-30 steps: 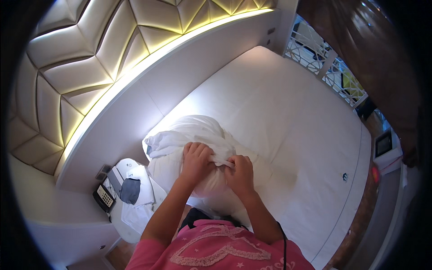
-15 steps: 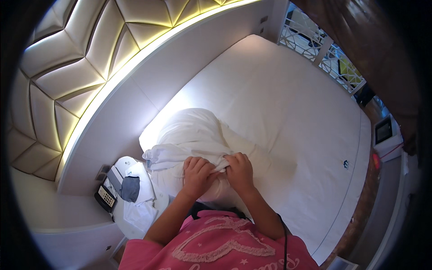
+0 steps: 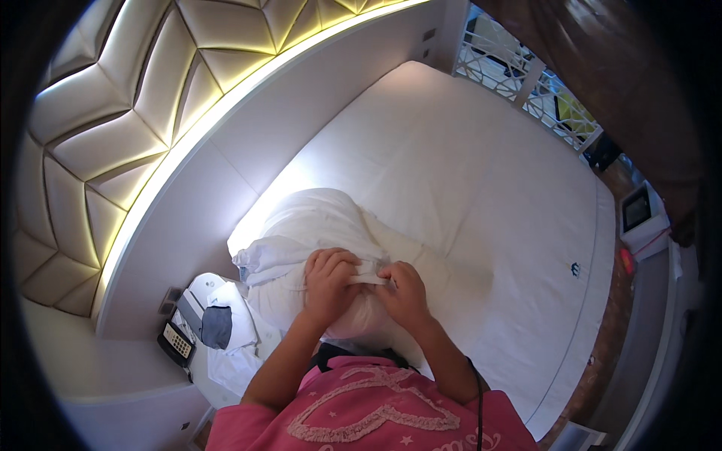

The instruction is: The person inserts a white pillow into a white pillowcase on a bed. They repeatedly adjust the pillow and case, tuck the corners, and smooth the surface to fit the pillow inside.

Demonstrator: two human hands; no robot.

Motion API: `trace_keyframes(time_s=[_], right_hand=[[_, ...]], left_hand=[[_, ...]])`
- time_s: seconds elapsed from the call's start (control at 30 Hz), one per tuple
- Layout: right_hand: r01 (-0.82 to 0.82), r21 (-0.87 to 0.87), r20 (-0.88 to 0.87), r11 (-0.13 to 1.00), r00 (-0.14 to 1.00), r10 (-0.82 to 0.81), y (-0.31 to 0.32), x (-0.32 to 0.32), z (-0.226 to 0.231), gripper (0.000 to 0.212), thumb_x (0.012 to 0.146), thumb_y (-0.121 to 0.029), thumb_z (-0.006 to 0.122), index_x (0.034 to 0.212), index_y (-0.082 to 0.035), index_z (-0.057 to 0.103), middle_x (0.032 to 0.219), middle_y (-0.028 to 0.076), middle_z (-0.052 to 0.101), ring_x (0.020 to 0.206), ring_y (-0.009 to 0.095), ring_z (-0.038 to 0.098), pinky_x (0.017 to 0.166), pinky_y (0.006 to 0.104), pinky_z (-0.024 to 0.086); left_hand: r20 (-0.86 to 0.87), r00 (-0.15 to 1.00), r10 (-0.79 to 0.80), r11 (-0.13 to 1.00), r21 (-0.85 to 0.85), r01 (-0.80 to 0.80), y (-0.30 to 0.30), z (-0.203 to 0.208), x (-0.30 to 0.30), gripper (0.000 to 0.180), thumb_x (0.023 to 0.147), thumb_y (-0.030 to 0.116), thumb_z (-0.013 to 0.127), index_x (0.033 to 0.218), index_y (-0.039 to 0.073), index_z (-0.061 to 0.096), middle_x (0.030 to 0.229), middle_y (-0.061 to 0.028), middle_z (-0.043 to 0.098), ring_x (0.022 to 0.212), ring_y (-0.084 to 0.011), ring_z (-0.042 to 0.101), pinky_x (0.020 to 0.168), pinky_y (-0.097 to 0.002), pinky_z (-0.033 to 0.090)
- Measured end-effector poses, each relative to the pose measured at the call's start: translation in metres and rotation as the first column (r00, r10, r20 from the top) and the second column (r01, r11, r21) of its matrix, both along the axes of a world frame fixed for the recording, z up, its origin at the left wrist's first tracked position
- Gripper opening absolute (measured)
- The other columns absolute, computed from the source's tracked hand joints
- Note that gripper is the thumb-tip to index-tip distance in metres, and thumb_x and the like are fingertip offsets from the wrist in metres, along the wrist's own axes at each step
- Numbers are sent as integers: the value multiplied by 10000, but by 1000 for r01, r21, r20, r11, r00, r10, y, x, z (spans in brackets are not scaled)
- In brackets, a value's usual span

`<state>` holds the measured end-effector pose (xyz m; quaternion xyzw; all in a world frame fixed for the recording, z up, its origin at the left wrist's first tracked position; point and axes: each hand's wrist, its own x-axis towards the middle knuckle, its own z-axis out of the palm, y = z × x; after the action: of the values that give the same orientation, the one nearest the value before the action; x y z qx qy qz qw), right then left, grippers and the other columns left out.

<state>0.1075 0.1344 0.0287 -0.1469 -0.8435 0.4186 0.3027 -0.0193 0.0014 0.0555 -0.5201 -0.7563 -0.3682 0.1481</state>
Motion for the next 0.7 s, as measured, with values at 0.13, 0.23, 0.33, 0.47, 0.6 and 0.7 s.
trace_keyframes(time_s=[0.13,0.23,0.33,0.47,0.6,0.7], right_hand=[[-43,281,209,959,978,-18,9,-7,5,179,722,-70,688,874,-76,592,881,120,612,860,339,597,750,474,474],[104,399,63,911,988,-140,10,-10,-11,180,710,-76,690,855,-83,584,886,110,610,853,344,590,741,474,477],[187,368,-67,911,982,-175,7,-12,-15,172,711,-61,686,847,-77,581,891,112,621,853,354,598,748,455,486],[173,153,-77,973,984,-163,-2,-10,-15,153,756,-43,683,888,-65,608,905,115,650,856,344,619,759,429,501],[234,52,-73,971,971,-230,-8,0,-5,133,790,-23,685,883,-50,595,851,118,641,814,329,621,746,416,500],[244,100,-91,965,968,-235,-6,3,-7,147,784,-11,684,883,-39,579,834,123,633,810,329,618,733,410,498]], left_hand=[[-1,1000,-30,999,-22,30,-2,-7,6,242,641,115,751,821,124,590,1081,10,699,1043,-247,626,937,-435,426],[-94,995,-47,998,27,49,5,-2,9,244,650,104,746,852,129,612,1062,6,704,1043,-235,630,921,-430,436],[-105,991,-88,996,-12,88,1,-2,7,324,644,102,767,943,111,642,1078,-19,717,1061,-256,642,908,-434,451],[-4,999,-32,999,-42,32,2,0,13,343,657,98,763,984,93,663,1086,-33,719,1057,-256,643,911,-433,452],[6,1000,-9,999,-41,9,7,3,15,379,660,111,772,1025,86,675,1064,-42,716,1042,-268,642,914,-433,446],[-41,999,-16,998,-64,14,10,5,16,387,652,125,787,1021,94,676,1043,-44,712,1020,-276,641,911,-433,439]])
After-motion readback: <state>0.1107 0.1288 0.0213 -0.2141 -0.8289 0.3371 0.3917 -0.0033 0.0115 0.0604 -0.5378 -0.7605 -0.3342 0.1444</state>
